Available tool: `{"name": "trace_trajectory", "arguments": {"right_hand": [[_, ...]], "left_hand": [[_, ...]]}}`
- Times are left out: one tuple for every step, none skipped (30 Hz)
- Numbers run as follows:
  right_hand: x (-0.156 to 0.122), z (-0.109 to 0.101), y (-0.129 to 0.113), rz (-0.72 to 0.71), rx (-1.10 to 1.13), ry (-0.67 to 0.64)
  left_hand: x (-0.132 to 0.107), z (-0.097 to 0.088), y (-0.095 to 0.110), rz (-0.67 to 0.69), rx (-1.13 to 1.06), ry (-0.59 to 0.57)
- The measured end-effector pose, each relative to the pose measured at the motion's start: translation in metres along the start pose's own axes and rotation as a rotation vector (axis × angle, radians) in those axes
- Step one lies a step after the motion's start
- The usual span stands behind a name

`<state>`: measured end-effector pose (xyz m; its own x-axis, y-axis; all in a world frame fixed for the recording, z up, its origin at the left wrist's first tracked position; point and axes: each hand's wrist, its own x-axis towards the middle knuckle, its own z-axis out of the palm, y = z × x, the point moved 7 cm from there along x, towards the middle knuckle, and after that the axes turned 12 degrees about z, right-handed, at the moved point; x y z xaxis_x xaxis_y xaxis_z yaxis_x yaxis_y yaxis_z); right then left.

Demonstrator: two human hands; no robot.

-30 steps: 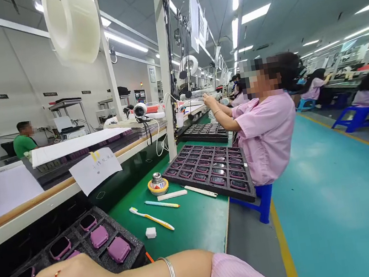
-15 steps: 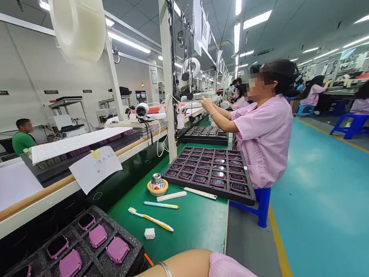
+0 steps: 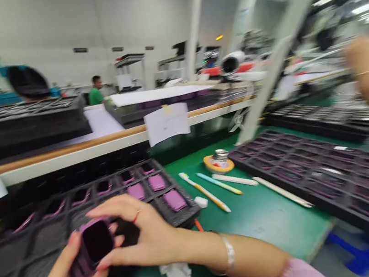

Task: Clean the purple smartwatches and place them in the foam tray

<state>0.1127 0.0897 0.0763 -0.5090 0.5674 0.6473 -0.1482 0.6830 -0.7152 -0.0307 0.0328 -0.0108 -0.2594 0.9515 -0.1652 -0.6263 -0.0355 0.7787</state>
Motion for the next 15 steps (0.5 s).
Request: {"name": "trace_trajectory", "arguments": {"right_hand": [[-0.002, -0.001, 0.002, 0.039, 0.042, -0.018], [-0.004, -0.001, 0.004, 0.066, 0.068, -0.029], [-0.005, -0.001, 0.006, 0.085, 0.078, -0.039], [-0.006, 0.001, 0.008, 0.094, 0.075, -0.058], [-0.007, 0.002, 0.01, 0.1, 0.073, -0.068], [-0.009, 0.003, 0.011, 0.105, 0.072, -0.078], [-0.01, 0.004, 0.012, 0.109, 0.07, -0.083], [-0.011, 0.004, 0.013, 0.112, 0.067, -0.084], [-0.012, 0.004, 0.013, 0.113, 0.062, -0.082], [-0.013, 0.004, 0.014, 0.113, 0.056, -0.08], [-0.014, 0.004, 0.014, 0.113, 0.05, -0.076], [-0.014, 0.004, 0.013, 0.113, 0.046, -0.073], [-0.014, 0.004, 0.013, 0.112, 0.046, -0.072], [-0.014, 0.003, 0.013, 0.112, 0.046, -0.073], [-0.014, 0.003, 0.012, 0.112, 0.046, -0.072]], "left_hand": [[-0.005, 0.006, 0.001, -0.007, -0.029, -0.039], [-0.007, 0.015, 0.002, -0.004, -0.057, -0.085], [-0.007, 0.024, 0.003, 0.009, -0.081, -0.133], [-0.005, 0.032, 0.004, 0.03, -0.1, -0.179], [-0.003, 0.038, 0.004, 0.038, -0.109, -0.21], [-0.002, 0.042, 0.003, 0.04, -0.122, -0.236], [-0.001, 0.045, 0.002, 0.042, -0.139, -0.257], [-0.001, 0.047, 0.001, 0.038, -0.149, -0.274], [-0.002, 0.047, 0.0, 0.035, -0.158, -0.291], [-0.004, 0.047, -0.001, 0.032, -0.162, -0.305], [-0.005, 0.047, -0.001, 0.03, -0.162, -0.318], [-0.006, 0.047, -0.001, 0.031, -0.161, -0.327], [-0.006, 0.046, -0.001, 0.032, -0.157, -0.333], [-0.006, 0.046, 0.0, 0.032, -0.154, -0.336], [-0.005, 0.046, 0.0, 0.032, -0.152, -0.338]]}}
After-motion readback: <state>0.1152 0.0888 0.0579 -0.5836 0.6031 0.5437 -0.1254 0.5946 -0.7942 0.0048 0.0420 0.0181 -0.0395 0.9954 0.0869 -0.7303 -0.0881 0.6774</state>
